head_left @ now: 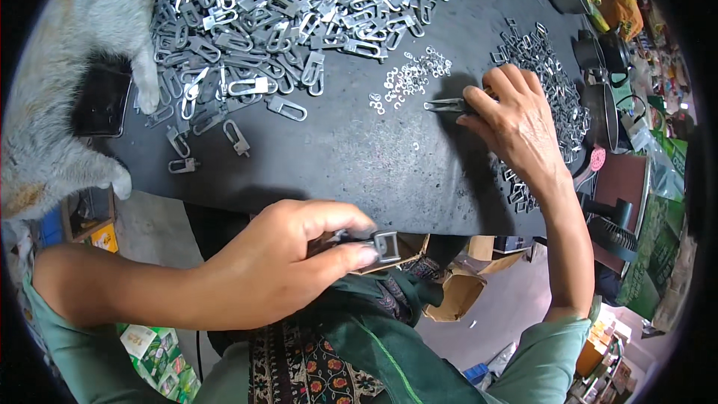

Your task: Assembling small metal zipper sliders and pulls using pliers at a manual workstation.

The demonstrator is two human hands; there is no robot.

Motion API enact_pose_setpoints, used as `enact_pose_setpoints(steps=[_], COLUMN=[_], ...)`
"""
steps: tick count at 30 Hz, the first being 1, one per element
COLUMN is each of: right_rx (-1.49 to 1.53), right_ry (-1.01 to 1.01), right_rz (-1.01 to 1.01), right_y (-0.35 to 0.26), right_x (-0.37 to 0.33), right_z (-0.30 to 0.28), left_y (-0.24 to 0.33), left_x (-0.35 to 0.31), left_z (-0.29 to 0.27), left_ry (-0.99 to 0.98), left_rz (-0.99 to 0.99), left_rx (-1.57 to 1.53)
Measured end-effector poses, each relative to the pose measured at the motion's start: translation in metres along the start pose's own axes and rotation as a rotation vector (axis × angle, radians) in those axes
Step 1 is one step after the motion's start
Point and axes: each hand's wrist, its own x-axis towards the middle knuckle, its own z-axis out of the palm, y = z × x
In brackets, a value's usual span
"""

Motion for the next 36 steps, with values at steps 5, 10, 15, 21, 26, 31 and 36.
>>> enact_pose_setpoints(steps=[5,10,15,21,26,31,36], right_rx=[-0.023,0.051,0.424,0.476,0.516,0.545,0.492], right_ry=[-0.008,-0.068,0.078,0.109,0.127,0.12,0.136], right_rz=[-0.044,-0.042,-0.073,-0.043,-0.075,-0.086,-0.098], right_y=[0.002,-0.009,-0.057,-0.071,-0.077,-0.081,-0.08], right_x=[0.003,0.0,-0.016,-0.025,-0.023,-0.023,-0.024], right_z=[-0.002,-0.014,-0.029,-0.034,-0.039,-0.04,-0.045], left_y=[-0.001,0.001,-0.02,-0.036,-0.039,-0.047,-0.04], left_x=[0.012,0.018,0.015,0.008,0.005,0.009,0.01], left_z=[-0.001,-0.005,-0.002,0.009,0.011,0.012,0.009], left_ry=[-0.051,0.087,0.098,0.179,0.199,0.171,0.047], left_rz=[-0.01,0.113,0.047,0.241,0.264,0.4,0.324], left_rx=[-0.135,-0.076,-0.316,-0.325,-0.263,-0.219,-0.391])
